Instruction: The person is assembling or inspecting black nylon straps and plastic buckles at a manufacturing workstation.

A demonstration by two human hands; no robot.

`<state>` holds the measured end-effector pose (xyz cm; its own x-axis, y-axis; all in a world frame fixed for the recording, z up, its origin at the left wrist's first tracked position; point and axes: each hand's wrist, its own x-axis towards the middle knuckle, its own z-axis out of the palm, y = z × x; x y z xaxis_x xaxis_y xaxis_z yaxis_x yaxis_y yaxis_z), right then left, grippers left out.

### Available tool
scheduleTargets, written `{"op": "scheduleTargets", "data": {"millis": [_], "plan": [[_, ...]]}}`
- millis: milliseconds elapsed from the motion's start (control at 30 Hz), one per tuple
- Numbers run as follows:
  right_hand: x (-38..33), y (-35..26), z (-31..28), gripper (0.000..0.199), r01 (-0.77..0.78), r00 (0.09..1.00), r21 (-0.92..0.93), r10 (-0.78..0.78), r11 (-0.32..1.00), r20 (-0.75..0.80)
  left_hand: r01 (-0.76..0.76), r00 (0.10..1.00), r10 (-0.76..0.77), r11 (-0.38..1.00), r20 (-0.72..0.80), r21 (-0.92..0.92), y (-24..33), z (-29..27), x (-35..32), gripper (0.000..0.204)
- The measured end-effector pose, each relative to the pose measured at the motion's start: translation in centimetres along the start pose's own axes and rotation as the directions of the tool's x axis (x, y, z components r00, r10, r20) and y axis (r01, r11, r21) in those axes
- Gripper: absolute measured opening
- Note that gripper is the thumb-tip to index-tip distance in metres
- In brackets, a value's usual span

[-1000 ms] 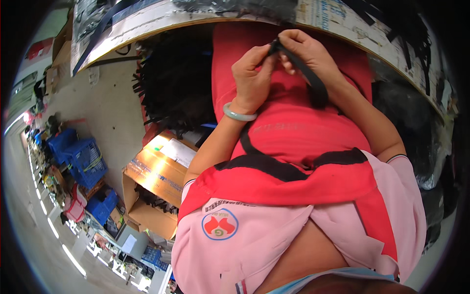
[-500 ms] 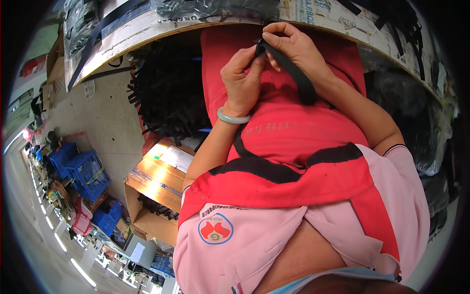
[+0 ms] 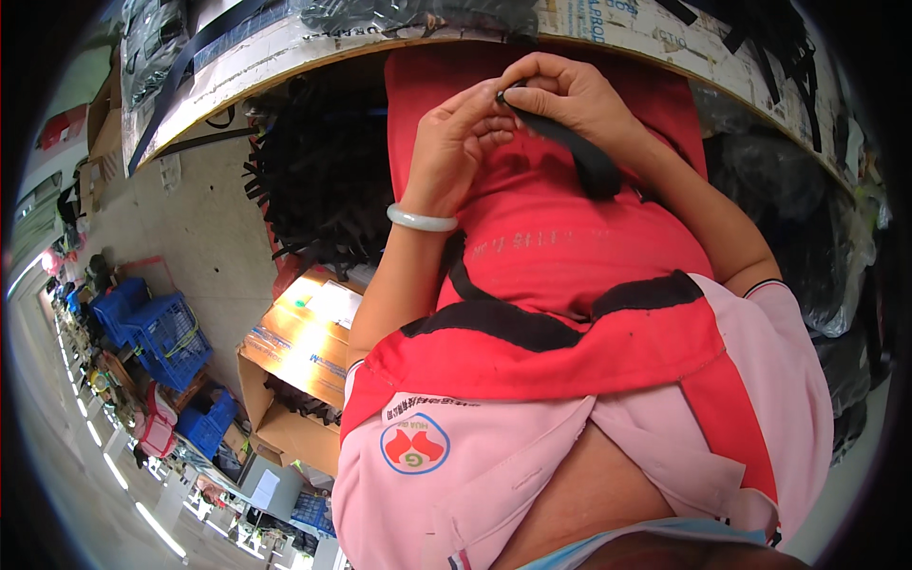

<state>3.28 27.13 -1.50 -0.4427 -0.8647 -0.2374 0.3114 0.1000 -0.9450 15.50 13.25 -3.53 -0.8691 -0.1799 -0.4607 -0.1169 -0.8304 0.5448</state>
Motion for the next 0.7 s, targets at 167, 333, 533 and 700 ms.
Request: {"op": "scheduleTargets", "data": {"millis": [167, 333, 533, 700], "plan": [[-0.8, -0.8, 0.1, 0.032, 0.187, 0.979, -0.427, -0.202, 0.885, 0.012, 0.022, 0.999, -0.022, 1.0, 0.041, -0.009, -0.3, -0.6, 0.1, 0.029], [-0.9, 0.3, -0.3, 0.04, 0.19, 0.976, -0.291, -0.212, 0.938, -0.046, 0.09, 0.994, -0.09, 0.996, 0.067, 0.003, -0.8, -0.8, 0.3, 0.028], [-2.9, -2.1, -1.2, 0.049, -0.167, 0.985, -0.215, 0.173, 0.962, 0.007, 0.081, 0.997, -0.082, 0.993, 0.009, 0.085, -0.8, -0.6, 0.1, 0.028], [-2.4, -1.9, -0.7, 0.035, -0.192, 0.975, -0.019, 0.188, 0.981, -0.115, -0.047, 0.999, 0.043, 0.978, 0.027, 0.203, -1.8, 0.0, 0.3, 0.028]]}}
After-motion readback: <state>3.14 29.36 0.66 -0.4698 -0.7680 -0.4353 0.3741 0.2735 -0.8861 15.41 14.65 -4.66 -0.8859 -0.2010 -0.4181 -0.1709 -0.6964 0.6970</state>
